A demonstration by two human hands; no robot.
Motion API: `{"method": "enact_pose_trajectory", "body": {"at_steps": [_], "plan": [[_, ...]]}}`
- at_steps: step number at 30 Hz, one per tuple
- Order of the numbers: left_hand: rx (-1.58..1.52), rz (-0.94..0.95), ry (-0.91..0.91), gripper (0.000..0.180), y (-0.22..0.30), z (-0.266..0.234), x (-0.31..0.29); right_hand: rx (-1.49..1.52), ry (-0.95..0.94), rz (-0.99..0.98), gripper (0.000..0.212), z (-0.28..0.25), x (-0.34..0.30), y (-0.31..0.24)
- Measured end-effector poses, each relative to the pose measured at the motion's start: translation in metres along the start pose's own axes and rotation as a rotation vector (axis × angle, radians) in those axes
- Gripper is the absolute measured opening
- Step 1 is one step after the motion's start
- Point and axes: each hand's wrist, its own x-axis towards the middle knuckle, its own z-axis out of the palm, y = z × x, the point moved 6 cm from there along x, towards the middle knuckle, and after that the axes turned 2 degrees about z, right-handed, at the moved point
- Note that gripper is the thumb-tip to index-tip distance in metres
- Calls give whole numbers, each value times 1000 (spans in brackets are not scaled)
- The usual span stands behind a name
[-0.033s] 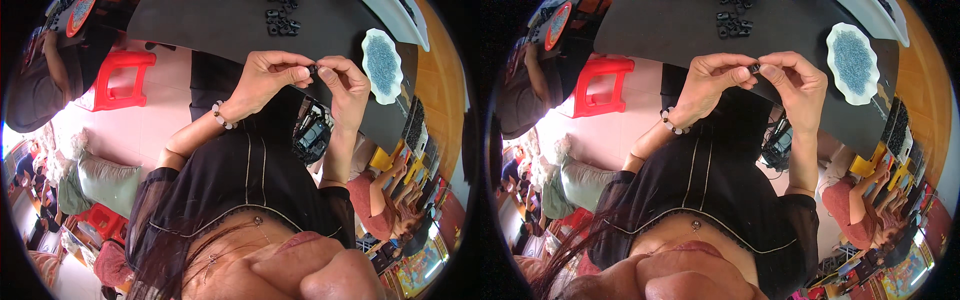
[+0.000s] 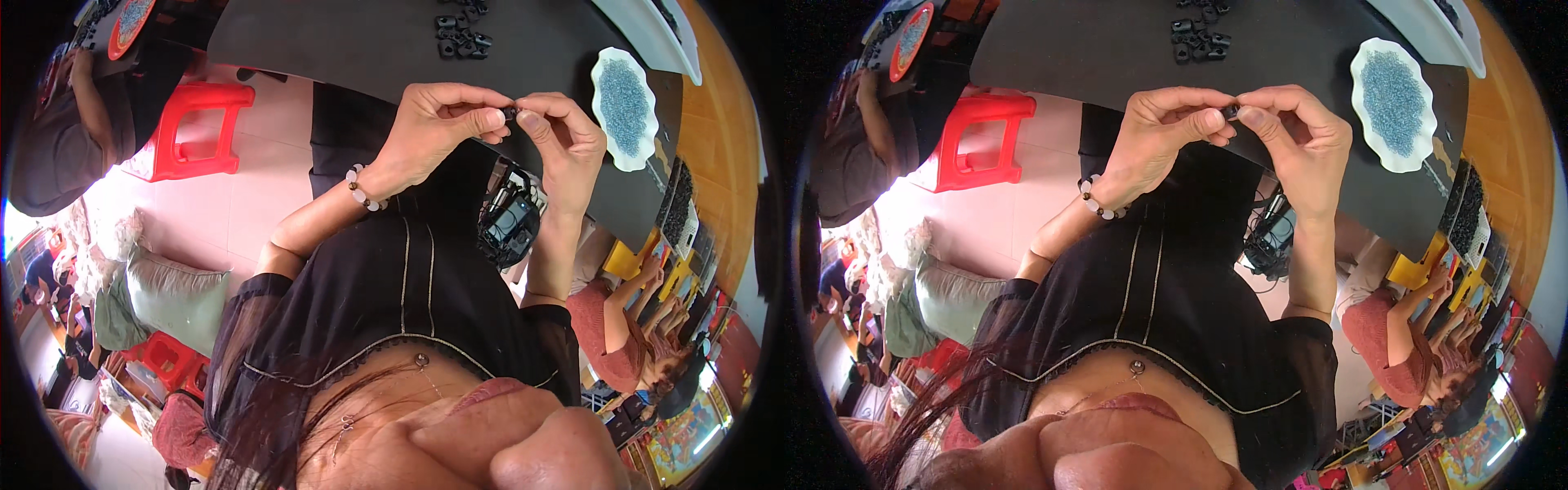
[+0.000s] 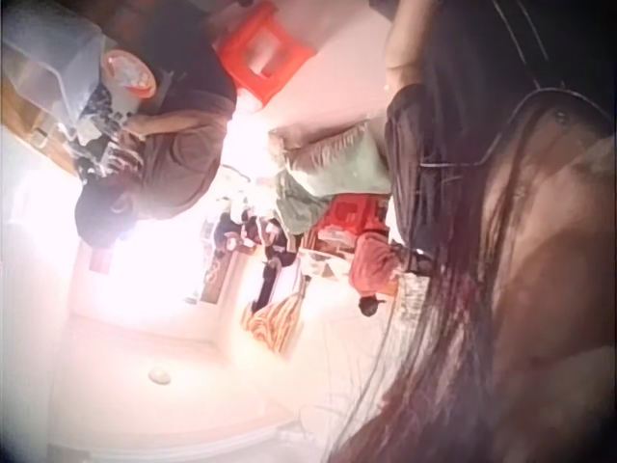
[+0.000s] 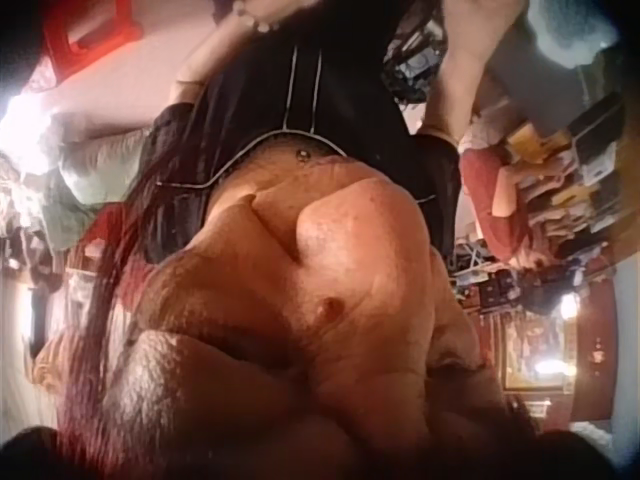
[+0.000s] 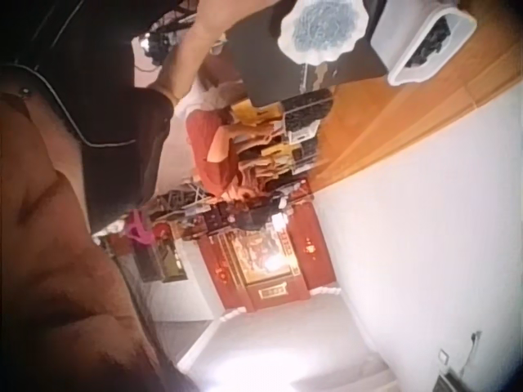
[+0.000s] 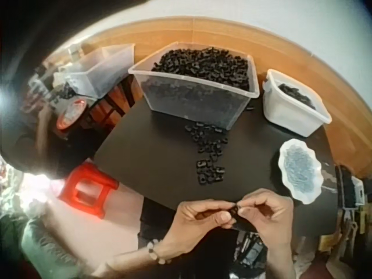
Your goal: Assembling small black plastic components by inserting tiny metal beads into them.
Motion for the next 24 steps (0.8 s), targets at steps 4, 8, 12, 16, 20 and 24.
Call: {"method": "enact_pose_trajectory", "body": {"at_steps": [4,8,12,16,20,24], "plan": [[64,46,10,21,1,-9,-1,-509,-35,-263,17,16,1,-26],[-36,66,17,23,4,-14,-4,-545,-147,-395,19,26,4,-32],[-68,34,34,25,7,-16,-5,-488,-95,-197,21,20,21,-31],[-40,48,28,25,12,-16,-6,-567,-49,-64,20,3,74,-13],[-42,61,41,25,13,-21,-8,-848,-113,-176,20,4,115,16],[-41,69,50,25,14,-24,-8,-938,-96,-231,21,12,130,34]]}}
